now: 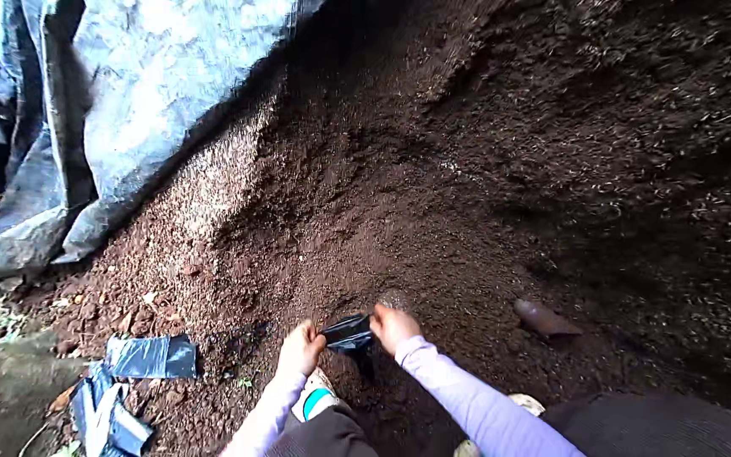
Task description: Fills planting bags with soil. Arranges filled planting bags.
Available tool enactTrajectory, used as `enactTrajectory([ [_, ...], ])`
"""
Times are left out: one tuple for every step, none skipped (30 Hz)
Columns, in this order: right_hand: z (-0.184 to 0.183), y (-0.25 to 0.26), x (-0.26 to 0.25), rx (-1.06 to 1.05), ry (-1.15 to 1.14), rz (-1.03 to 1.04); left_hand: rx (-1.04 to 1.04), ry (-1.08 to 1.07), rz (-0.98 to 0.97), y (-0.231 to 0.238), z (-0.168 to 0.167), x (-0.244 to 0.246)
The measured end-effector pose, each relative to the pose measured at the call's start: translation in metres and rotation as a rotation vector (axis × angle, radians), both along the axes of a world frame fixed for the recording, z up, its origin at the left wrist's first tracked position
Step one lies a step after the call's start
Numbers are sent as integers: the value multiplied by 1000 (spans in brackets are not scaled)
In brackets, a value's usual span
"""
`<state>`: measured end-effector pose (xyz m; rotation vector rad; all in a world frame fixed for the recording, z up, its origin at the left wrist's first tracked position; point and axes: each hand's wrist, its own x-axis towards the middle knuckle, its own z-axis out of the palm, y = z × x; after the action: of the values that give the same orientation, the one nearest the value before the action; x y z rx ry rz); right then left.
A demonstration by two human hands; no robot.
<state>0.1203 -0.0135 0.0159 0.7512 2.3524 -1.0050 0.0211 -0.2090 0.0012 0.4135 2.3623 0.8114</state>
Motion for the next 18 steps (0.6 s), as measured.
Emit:
enactTrajectory([
  [-1, 6, -2, 23, -43, 12, -16, 78, -87, -1, 4, 0],
  [1, 11, -6, 34, -59, 16, -4, 168, -199, 1, 9, 1],
  [4, 15, -13, 35, -45, 13, -12, 282, -327, 4, 13, 2],
  [4, 18, -18, 11, -9, 7, -62, 369, -446, 7, 19, 2],
  [1, 21, -23, -45, 54, -8, -135, 412, -526, 8, 24, 0],
  [-6, 24, -26, -140, 150, -32, -224, 417, -568, 7, 28, -3],
  [-19, 24, -26, -274, 242, -66, -307, 402, -577, 5, 33, -8],
  [-36, 21, -21, -432, 276, -128, -351, 400, -556, 0, 35, -13],
  [-54, 13, -8, -600, 224, -226, -349, 423, -511, -8, 35, -17],
  [-76, 0, 10, -771, 105, -361, -317, 463, -444, -17, 35, -22],
  [-101, -15, 33, -928, -69, -494, -288, 488, -364, -24, 39, -28],
  [-130, -29, 58, -1061, -253, -578, -219, 532, -285, -33, 41, -32],
  [-161, -43, 81, -1148, -401, -665, -155, 562, -210, -41, 45, -36],
  [-190, -55, 95, -1213, -479, -773, -105, 589, -145, -49, 48, -39],
  [-211, -64, 98, -1272, -490, -905, -84, 609, -88, -57, 53, -41],
  [-223, -68, 91, -1309, -458, -1050, -69, 626, -42, -64, 57, -43],
  [-226, -70, 79, -1321, -418, -1178, -59, 629, 0, -72, 59, -43],
  [-224, -73, 68, -1323, -360, -1289, -49, 610, 37, -80, 61, -42],
])
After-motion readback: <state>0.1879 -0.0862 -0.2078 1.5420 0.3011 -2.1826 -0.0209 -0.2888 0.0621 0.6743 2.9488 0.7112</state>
